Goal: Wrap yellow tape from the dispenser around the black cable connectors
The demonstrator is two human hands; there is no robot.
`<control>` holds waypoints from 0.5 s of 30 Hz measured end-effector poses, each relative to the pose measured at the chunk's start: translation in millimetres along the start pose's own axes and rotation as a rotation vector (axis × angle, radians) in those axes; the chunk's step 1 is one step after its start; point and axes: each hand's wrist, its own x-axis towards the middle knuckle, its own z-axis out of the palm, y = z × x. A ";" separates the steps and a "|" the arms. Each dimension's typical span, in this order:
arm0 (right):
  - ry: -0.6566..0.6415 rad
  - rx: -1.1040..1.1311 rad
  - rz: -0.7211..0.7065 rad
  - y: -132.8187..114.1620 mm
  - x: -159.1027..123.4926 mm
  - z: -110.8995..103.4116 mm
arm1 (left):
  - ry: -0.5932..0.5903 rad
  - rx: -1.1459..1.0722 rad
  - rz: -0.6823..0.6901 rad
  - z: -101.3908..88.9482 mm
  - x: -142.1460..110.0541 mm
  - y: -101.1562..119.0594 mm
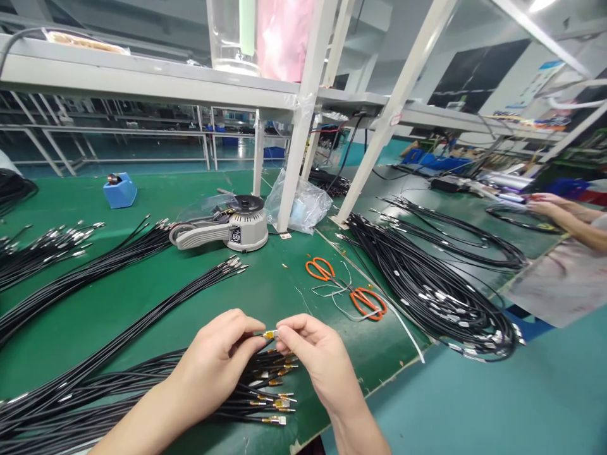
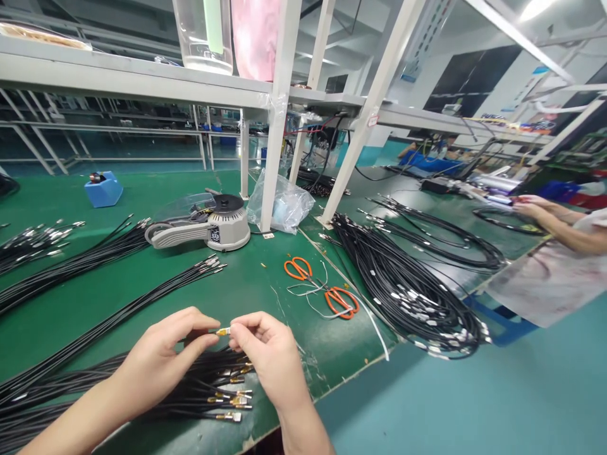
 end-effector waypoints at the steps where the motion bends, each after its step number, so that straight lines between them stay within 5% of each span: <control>1: 0.011 0.017 0.015 -0.2 -0.2 1.4 | 0.014 0.035 0.055 2.7 -1.1 -1.9; 8: -0.055 -0.031 0.038 2.8 -2.9 -3.3 | 0.126 0.316 0.287 21.8 -2.4 -6.6; 15: -0.198 -0.441 -0.358 22.1 0.6 -34.2 | 0.095 0.249 0.365 40.3 -1.0 0.5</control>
